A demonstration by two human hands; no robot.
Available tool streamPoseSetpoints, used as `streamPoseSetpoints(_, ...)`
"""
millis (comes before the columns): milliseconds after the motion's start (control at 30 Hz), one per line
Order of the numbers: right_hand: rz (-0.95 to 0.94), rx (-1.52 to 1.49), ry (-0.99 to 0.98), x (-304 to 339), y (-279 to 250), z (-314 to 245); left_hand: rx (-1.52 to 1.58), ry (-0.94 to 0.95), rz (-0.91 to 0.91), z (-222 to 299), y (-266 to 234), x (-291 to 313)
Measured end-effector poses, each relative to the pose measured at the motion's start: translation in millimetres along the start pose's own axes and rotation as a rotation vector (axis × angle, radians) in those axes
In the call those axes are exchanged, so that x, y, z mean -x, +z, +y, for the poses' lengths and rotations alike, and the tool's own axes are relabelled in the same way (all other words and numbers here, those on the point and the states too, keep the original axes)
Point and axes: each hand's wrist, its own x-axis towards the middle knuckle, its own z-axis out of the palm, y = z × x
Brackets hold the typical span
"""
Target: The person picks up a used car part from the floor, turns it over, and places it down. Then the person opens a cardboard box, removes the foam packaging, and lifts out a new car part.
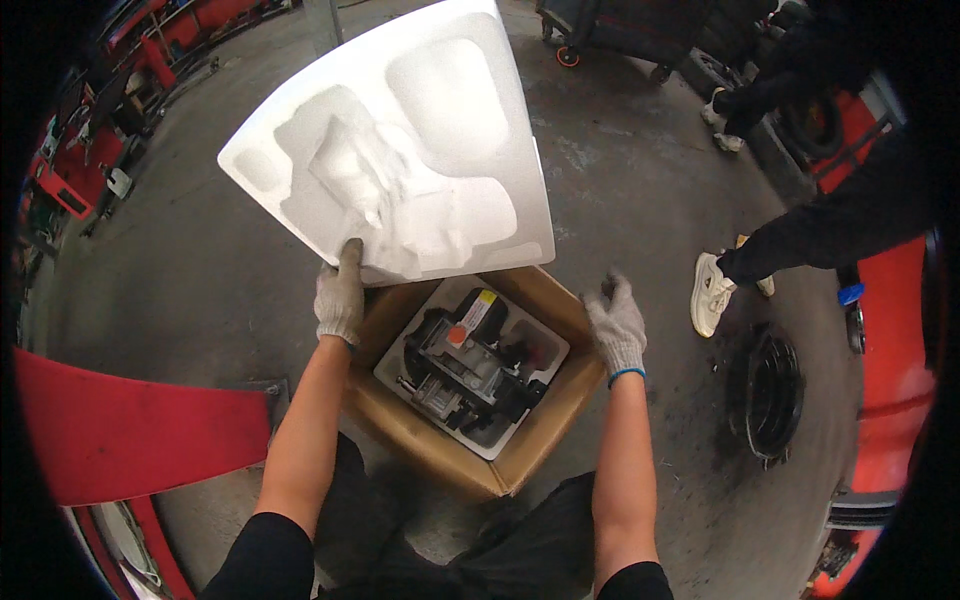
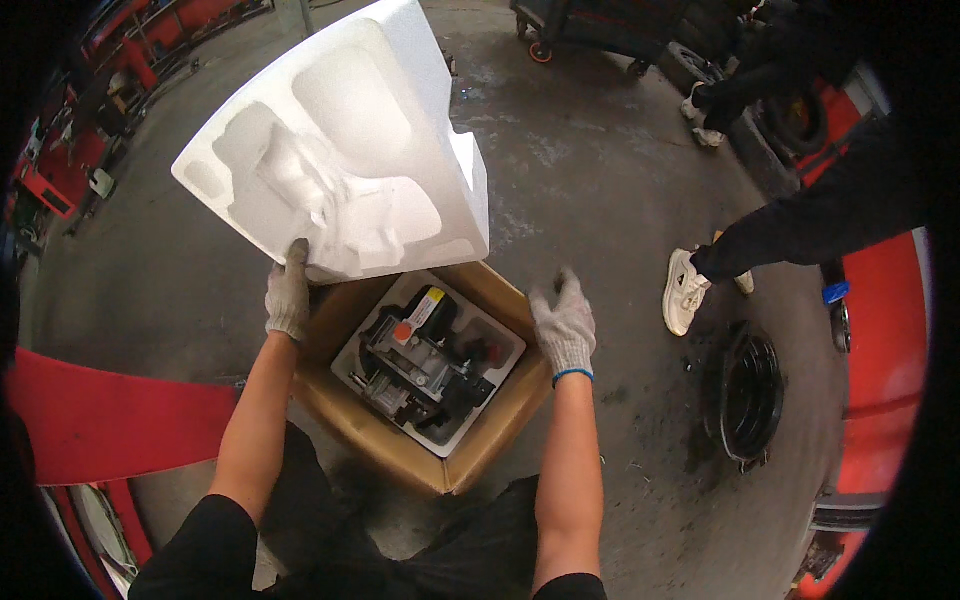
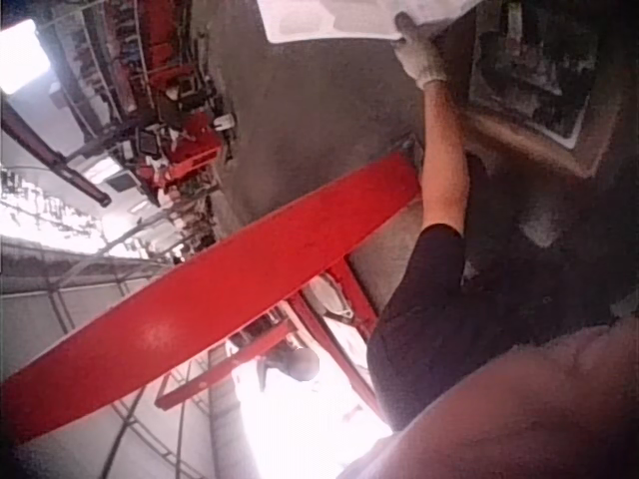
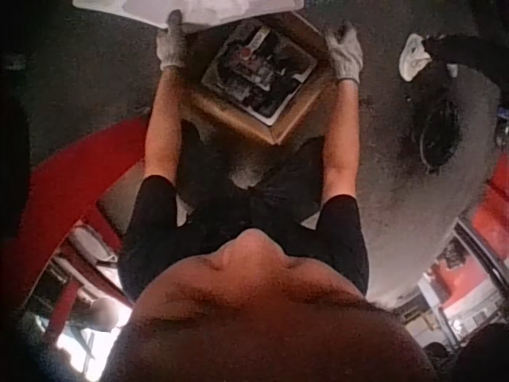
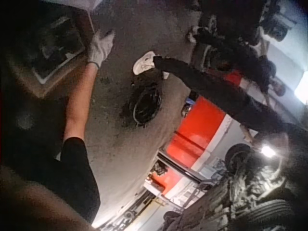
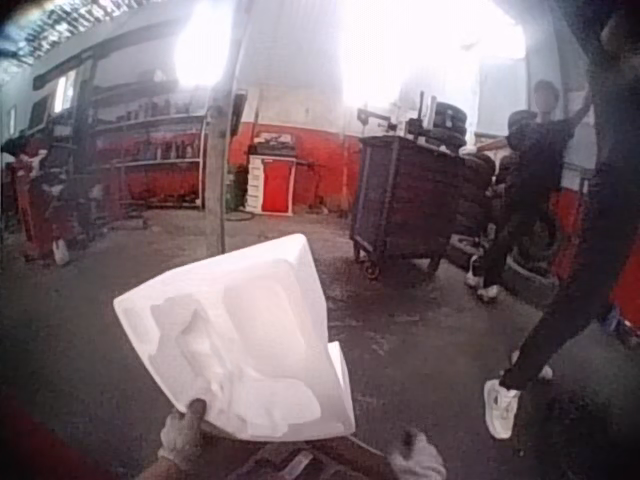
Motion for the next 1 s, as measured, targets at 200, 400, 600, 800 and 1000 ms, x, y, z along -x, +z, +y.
streamPoseSetpoints(200,-0.202,0.158,0.019,0.4,2.8,5.6,0.222,-0.135,-0.002,-10.1,10.8,-15.8)
streamPoseSetpoints(400,-0.255,0.267,-0.028,-1.4,1.9,3.3,0.634,-0.287,-0.063,-36.9,23.3,-38.3)
streamPoseSetpoints(600,-0.268,0.288,0.018,-1.1,3.6,-2.3,0.774,-0.307,-0.091,-56.1,26.9,-55.0)
streamPoseSetpoints(800,-0.298,0.377,0.006,-3.3,6.9,1.0,0.632,-0.280,0.002,-48.3,15.7,-48.0)
streamPoseSetpoints(1000,-0.300,0.382,-0.020,-2.0,6.9,5.2,0.444,-0.113,0.144,-41.7,-39.8,-28.8)
